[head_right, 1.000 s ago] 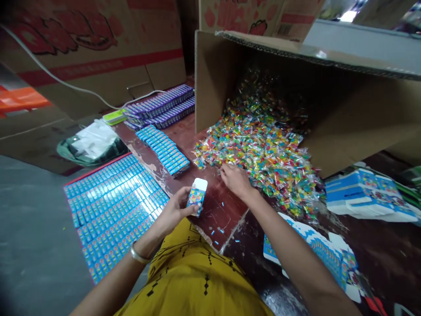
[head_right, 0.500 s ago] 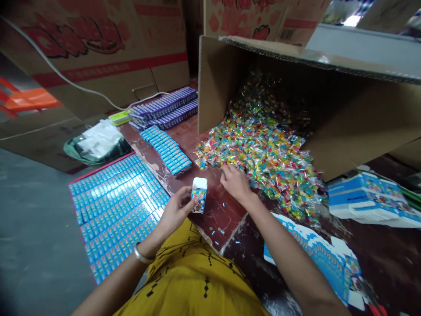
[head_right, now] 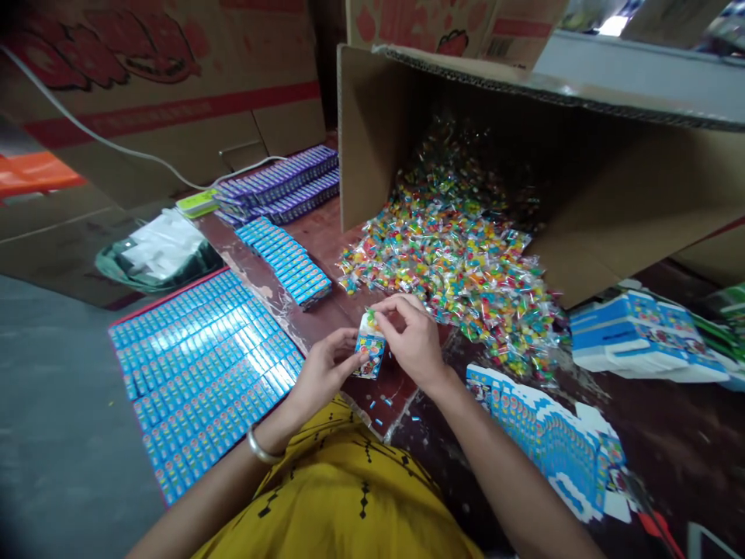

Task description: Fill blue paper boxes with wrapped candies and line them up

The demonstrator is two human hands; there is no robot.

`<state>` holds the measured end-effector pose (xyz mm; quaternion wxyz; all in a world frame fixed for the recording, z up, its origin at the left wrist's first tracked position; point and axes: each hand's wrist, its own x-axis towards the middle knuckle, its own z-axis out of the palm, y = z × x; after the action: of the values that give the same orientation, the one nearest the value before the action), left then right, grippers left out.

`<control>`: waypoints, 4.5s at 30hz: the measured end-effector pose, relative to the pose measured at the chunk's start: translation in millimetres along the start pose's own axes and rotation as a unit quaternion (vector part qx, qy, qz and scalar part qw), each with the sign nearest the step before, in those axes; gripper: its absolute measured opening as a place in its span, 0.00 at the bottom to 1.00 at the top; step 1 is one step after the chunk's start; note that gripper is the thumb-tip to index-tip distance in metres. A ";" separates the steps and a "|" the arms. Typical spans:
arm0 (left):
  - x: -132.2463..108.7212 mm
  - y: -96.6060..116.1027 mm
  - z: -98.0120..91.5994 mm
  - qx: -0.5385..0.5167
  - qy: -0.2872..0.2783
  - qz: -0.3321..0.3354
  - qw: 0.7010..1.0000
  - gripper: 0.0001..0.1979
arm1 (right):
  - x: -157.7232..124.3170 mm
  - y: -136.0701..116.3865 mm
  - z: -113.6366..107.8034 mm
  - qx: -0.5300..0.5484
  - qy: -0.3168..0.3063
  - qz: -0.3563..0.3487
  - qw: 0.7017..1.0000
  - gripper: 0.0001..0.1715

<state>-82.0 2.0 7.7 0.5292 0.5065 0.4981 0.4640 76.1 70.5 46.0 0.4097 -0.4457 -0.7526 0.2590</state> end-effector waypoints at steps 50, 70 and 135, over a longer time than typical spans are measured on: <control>15.2 29.6 11.7 0.001 -0.110 -0.003 0.994 0.29 | -19.4 21.8 -29.4 0.310 -0.074 0.273 0.908 0.11; 87.4 14.2 28.9 -0.090 -0.185 -0.122 0.971 0.18 | -37.0 13.4 -43.4 -0.108 -0.117 0.195 0.968 0.55; 21.3 -24.5 118.6 0.438 -0.211 0.272 0.831 0.30 | -184.1 81.7 -100.5 -0.435 0.110 0.277 0.850 0.43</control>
<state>37.5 13.1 -19.0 0.1968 0.8856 0.3678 0.2042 247.9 -51.3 -33.4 0.1652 -0.7936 -0.5841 -0.0427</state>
